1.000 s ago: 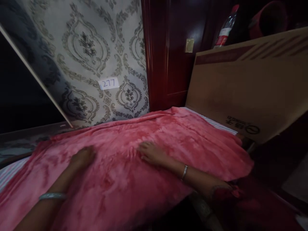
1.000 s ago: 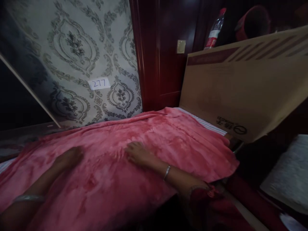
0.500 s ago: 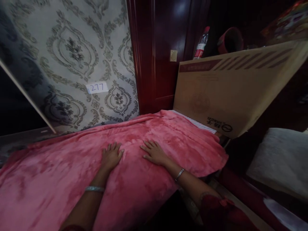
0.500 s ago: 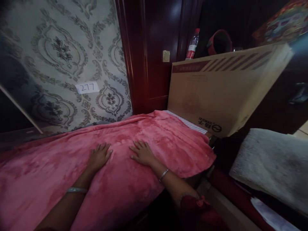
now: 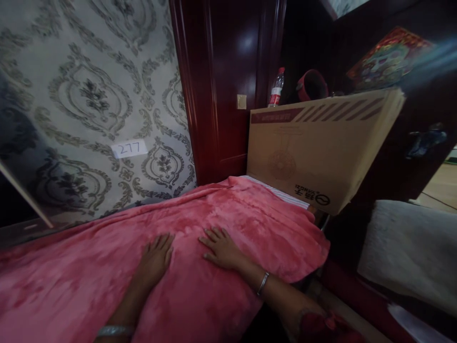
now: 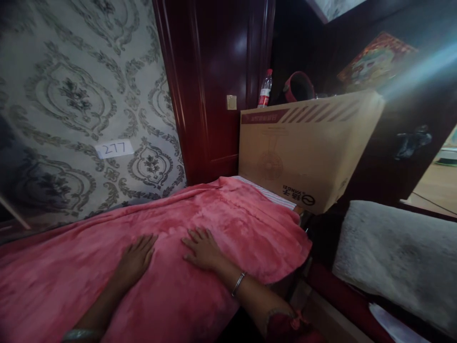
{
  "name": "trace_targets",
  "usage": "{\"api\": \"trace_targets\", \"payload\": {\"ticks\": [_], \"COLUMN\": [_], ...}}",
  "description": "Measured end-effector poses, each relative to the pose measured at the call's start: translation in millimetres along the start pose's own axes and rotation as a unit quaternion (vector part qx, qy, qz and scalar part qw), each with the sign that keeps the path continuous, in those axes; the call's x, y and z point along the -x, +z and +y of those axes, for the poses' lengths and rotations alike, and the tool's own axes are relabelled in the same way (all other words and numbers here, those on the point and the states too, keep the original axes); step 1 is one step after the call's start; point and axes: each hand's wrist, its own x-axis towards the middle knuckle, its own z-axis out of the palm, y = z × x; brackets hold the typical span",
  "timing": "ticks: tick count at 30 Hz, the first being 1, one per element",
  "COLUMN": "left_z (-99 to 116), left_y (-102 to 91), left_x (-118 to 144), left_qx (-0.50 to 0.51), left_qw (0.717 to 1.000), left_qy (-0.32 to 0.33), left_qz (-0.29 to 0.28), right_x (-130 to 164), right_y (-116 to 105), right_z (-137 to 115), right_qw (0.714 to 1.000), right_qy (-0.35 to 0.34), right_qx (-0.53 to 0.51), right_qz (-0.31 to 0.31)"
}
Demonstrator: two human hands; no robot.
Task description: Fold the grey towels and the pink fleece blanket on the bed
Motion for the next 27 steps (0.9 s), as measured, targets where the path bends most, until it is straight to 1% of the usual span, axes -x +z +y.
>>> {"api": "trace_targets", "payload": {"ticks": [2, 5, 7, 9, 10, 12, 14, 15, 16, 17, 18, 19, 21, 22, 24, 25, 27], "left_z": [-5, -9, -5, 6, 15, 34, 54, 63, 71, 78, 83, 87, 92, 93, 94, 94, 93], "left_y": [2.4, -0.7, -7.6, -16.0, -19.7, -24.0, -23.0, -20.3, -16.3, -11.1, -5.2, 1.1, 13.3, 18.3, 25.4, 27.5, 29.7], "left_x": [-3, -17, -33, -55, -68, -97, -125, -137, -148, -157, -163, -166, -168, -167, -164, -163, -163], "left_qx": [0.018, 0.047, 0.069, 0.107, 0.141, 0.228, 0.295, 0.312, 0.319, 0.321, 0.324, 0.326, 0.327, 0.325, 0.321, 0.319, 0.319], "left_qw": [1.000, 0.999, 0.997, 0.994, 0.990, 0.972, 0.953, 0.947, 0.944, 0.942, 0.941, 0.939, 0.938, 0.938, 0.939, 0.939, 0.939], "left_qy": [0.016, 0.000, -0.013, -0.009, -0.004, 0.010, 0.020, 0.021, 0.021, 0.018, 0.012, 0.006, 0.004, 0.011, 0.031, 0.039, 0.044], "left_qz": [-0.015, -0.016, -0.017, -0.002, 0.014, 0.049, 0.072, 0.078, 0.085, 0.092, 0.100, 0.106, 0.114, 0.118, 0.124, 0.124, 0.118], "right_x": [0, 0, 0, -1, -1, -2, -4, -6, -8, -11, -14, -19, -31, -39, -57, -67, -90], "right_y": [-2, -5, -6, -5, -5, -5, -9, -14, -21, -30, -41, -53, -80, -93, -113, -120, -126], "right_z": [-1, -3, -3, 0, 3, 11, 25, 35, 46, 59, 73, 89, 125, 143, 179, 194, 217], "right_qw": [1.000, 1.000, 0.999, 0.999, 0.998, 0.996, 0.989, 0.983, 0.975, 0.967, 0.959, 0.947, 0.918, 0.908, 0.896, 0.894, 0.894], "right_qy": [-0.002, -0.001, -0.004, -0.009, -0.011, -0.032, -0.077, -0.095, -0.101, -0.091, -0.059, -0.012, 0.093, 0.125, 0.167, 0.182, 0.210], "right_qx": [-0.011, -0.026, -0.038, -0.052, -0.059, -0.077, -0.118, -0.153, -0.195, -0.237, -0.274, -0.298, -0.304, -0.296, -0.277, -0.265, -0.234], "right_qz": [-0.001, -0.005, -0.003, 0.002, 0.002, -0.008, -0.032, -0.039, -0.029, 0.002, 0.053, 0.117, 0.238, 0.269, 0.305, 0.314, 0.320]}}
